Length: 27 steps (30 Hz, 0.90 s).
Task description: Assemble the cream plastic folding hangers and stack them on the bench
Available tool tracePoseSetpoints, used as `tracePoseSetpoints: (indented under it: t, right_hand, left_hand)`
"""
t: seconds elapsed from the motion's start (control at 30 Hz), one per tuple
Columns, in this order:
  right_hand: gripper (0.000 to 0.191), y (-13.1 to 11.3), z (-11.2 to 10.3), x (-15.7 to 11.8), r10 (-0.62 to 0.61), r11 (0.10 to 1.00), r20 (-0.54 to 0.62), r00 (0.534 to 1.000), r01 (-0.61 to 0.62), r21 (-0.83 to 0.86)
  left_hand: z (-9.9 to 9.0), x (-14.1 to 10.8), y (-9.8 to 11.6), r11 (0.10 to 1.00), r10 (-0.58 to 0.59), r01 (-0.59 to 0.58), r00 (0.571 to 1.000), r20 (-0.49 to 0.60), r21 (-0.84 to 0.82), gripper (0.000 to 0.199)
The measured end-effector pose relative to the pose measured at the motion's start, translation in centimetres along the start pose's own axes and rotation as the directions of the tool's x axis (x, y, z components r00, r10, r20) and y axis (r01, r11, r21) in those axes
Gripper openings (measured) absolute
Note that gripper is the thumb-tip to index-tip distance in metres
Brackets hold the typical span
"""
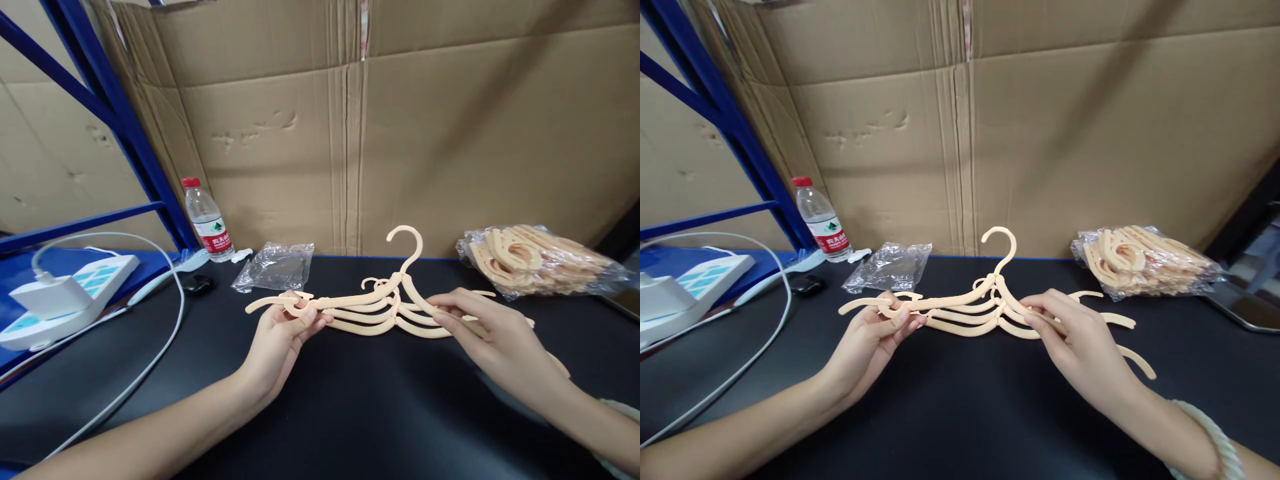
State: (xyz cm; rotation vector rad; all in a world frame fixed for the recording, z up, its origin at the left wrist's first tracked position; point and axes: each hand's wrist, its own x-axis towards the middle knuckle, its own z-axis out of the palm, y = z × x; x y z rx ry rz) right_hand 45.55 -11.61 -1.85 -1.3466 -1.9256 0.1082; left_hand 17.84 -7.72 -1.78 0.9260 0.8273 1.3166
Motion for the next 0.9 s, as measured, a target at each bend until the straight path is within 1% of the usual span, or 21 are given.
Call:
tracePoseSetpoints:
  t: [0.07,0.1,0.13,0.17,0.2,0.23,0.27,0.3,0.33,0.37,0.4,0.43,0.47,0.5,0.53,0.57,0.63,0.67,0.73,0.8,0.9]
  right_hand:
    - [0.018,0.2,0.0,0.1,0.018,0.999,0.027,0.999,-0.019,0.028]
    - [0.019,0.4,-0.1,0.2,0.024,0.999,0.041,0.999,-0.026,0.039]
    - [0.020,0.6,-0.2,0.3,0.029,0.998,0.050,0.998,-0.031,0.047]
    - [0.021,0.8,-0.3,0.5,0.034,0.998,0.056,0.998,-0.037,0.051]
    - [0.022,1.0,-0.4,0.7,0.039,0.998,0.063,0.997,-0.042,0.050]
    - [0.023,1.2,-0.5,0.8,0.043,0.998,0.073,0.996,-0.046,0.042]
    - [0.023,1.2,-0.7,1.0,0.045,0.999,0.088,0.995,-0.047,0.026]
    - [0.023,1.3,-0.8,1.1,0.044,0.999,0.110,0.993,-0.044,0.003]
    - [0.022,1.2,-0.9,1.2,0.037,0.999,0.142,0.989,-0.034,-0.021]
    - [0.023,1.1,-0.9,1.2,0.026,0.999,0.179,0.983,-0.019,-0.042]
    - [0.024,0.9,-0.9,1.2,0.011,0.998,0.219,0.976,0.001,-0.056]
    - [0.024,0.8,-0.8,1.1,-0.004,0.998,0.259,0.966,0.021,-0.064]
    - [0.024,0.7,-0.7,1.0,-0.016,0.997,0.298,0.954,0.038,-0.070]
    - [0.024,0.6,-0.6,0.8,-0.021,0.996,0.331,0.944,0.049,-0.077]
    - [0.023,0.5,-0.5,0.7,-0.017,0.995,0.357,0.934,0.053,-0.090]
    - [0.022,0.5,-0.3,0.5,-0.009,0.993,0.372,0.928,0.053,-0.108]
    - [0.019,0.6,0.0,0.2,0.010,0.987,0.381,0.924,0.053,-0.153]
    - [0.018,0.7,0.1,0.1,0.011,0.983,0.377,0.926,0.059,-0.174]
    - [0.016,0.9,0.4,0.0,-0.011,0.975,0.359,0.933,0.090,-0.204]
    - [0.016,1.0,0.6,0.0,-0.039,0.965,0.337,0.941,0.123,-0.230]
    - [0.015,1.0,0.7,0.0,-0.049,0.955,0.307,0.950,0.135,-0.265]
  left_hand:
    - [0.1,-0.1,0.1,0.998,-0.049,0.049,0.999,0.006,0.025,0.014]
    - [0.2,-0.3,0.1,0.993,-0.100,0.098,0.994,0.034,0.058,0.013]
    - [0.3,-0.6,0.1,0.982,-0.170,0.161,0.982,0.087,0.101,0.016]
    - [0.4,-0.9,0.1,0.962,-0.250,0.225,0.953,0.169,0.155,0.022]
    - [0.5,-1.4,0.1,0.937,-0.324,0.269,0.907,0.268,0.222,0.027]
    - [0.6,-1.8,0.1,0.914,-0.374,0.271,0.851,0.368,0.303,0.029]
    - [0.7,-2.3,0.1,0.897,-0.387,0.209,0.799,0.461,0.391,0.029]
    - [0.7,-2.7,0.1,0.877,-0.354,0.071,0.764,0.540,0.475,0.024]
    - [0.7,-3.1,0.2,0.831,-0.287,-0.132,0.730,0.620,0.540,0.018]
    - [0.6,-3.4,0.3,0.746,-0.205,-0.361,0.675,0.708,0.560,0.011]
    - [0.5,-3.6,0.4,0.633,-0.137,-0.563,0.593,0.793,0.531,0.007]
    - [0.5,-3.7,0.5,0.519,-0.096,-0.714,0.498,0.862,0.470,0.008]
    - [0.4,-3.7,0.6,0.433,-0.072,-0.809,0.409,0.910,0.398,0.011]
    - [0.4,-3.8,0.7,0.378,-0.063,-0.858,0.350,0.935,0.347,0.014]
    - [0.4,-3.8,0.8,0.342,-0.062,-0.882,0.324,0.944,0.325,0.017]
    - [0.4,-3.8,1.0,0.314,-0.063,-0.892,0.321,0.945,0.324,0.019]
    - [0.4,-3.9,1.3,0.252,-0.064,-0.905,0.339,0.939,0.344,0.024]
    - [0.5,-4.0,1.5,0.209,-0.040,-0.910,0.357,0.933,0.357,0.025]
    - [0.5,-4.1,2.1,0.126,0.077,-0.909,0.409,0.909,0.398,0.026]
    - [0.3,-4.5,2.8,0.090,0.190,-0.871,0.491,0.850,0.483,0.028]
    - [-0.7,-5.5,4.2,0.110,0.217,-0.767,0.640,0.737,0.633,0.031]
